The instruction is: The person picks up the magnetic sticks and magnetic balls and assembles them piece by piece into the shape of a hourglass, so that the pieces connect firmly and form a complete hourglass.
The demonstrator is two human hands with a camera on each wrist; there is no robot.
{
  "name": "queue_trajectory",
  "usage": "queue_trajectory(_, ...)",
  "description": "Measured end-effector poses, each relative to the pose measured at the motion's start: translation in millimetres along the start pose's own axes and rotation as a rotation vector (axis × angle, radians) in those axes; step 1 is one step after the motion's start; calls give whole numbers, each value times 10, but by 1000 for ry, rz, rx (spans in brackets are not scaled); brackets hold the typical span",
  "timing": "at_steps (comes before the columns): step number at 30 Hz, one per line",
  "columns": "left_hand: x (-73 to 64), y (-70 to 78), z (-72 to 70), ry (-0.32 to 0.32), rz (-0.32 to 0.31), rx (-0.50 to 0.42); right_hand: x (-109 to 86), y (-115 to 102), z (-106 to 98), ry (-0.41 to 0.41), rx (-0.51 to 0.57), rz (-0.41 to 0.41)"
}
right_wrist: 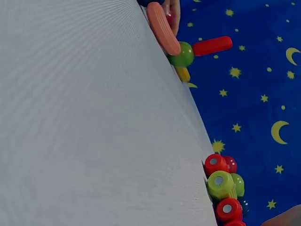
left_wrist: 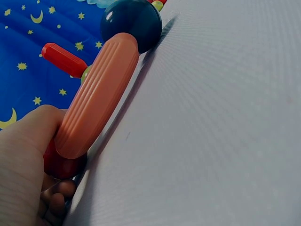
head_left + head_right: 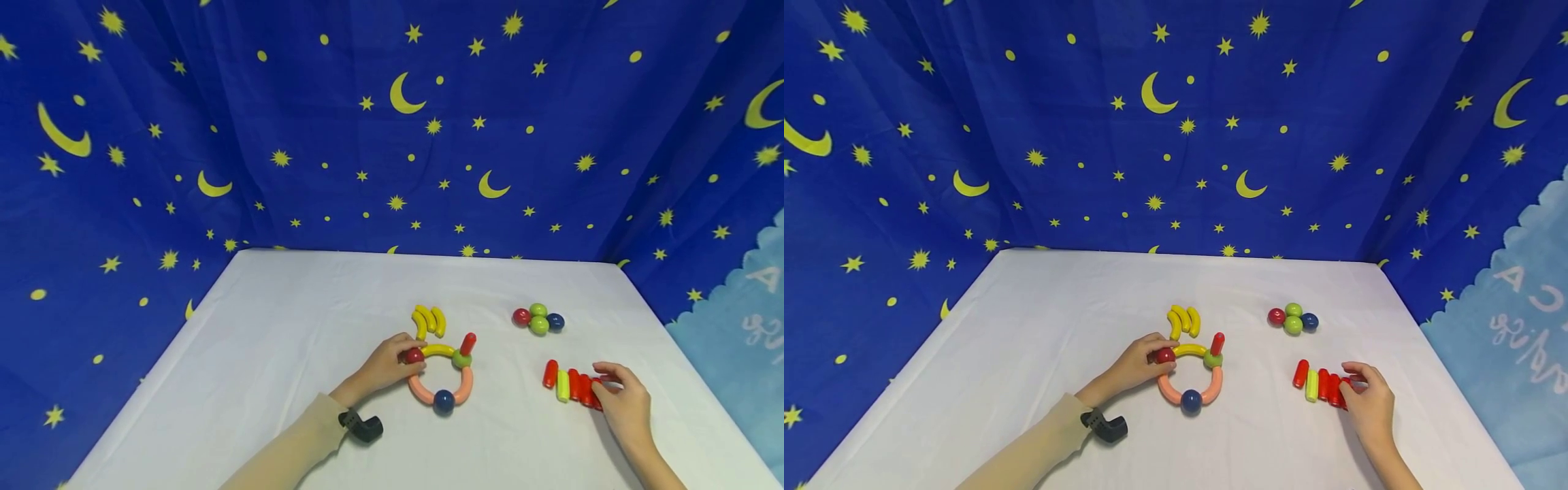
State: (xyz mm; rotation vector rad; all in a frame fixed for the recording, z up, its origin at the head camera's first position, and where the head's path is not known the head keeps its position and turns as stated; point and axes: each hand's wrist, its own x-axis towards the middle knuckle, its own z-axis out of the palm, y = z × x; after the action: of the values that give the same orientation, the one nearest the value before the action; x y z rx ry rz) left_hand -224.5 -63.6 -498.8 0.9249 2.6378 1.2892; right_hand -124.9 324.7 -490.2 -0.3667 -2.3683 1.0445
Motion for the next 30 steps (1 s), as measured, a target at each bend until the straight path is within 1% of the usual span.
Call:
queue_trajectory(5,4,-2,1,-2,-6,-4,-4,5,-28,-23,-9,47)
queue_trajectory(11,3,-5,2,-1,2,-2,33,49,-63,-64,-61,155)
queue_trajectory(14,5,-10,4,-5,2,3,54,73,-72,-74,-90,190)
queue_trajectory(21,14,-8,10,-4,-1,6,58,69,-87,-29,-119,218)
queue_trajectory(25,13,-21,15,0,12,5,60,59,-91,11,-82,253)
queue_trajectory(30,9,-31,14,7,41,-6,72,32,-104,23,-22,303)
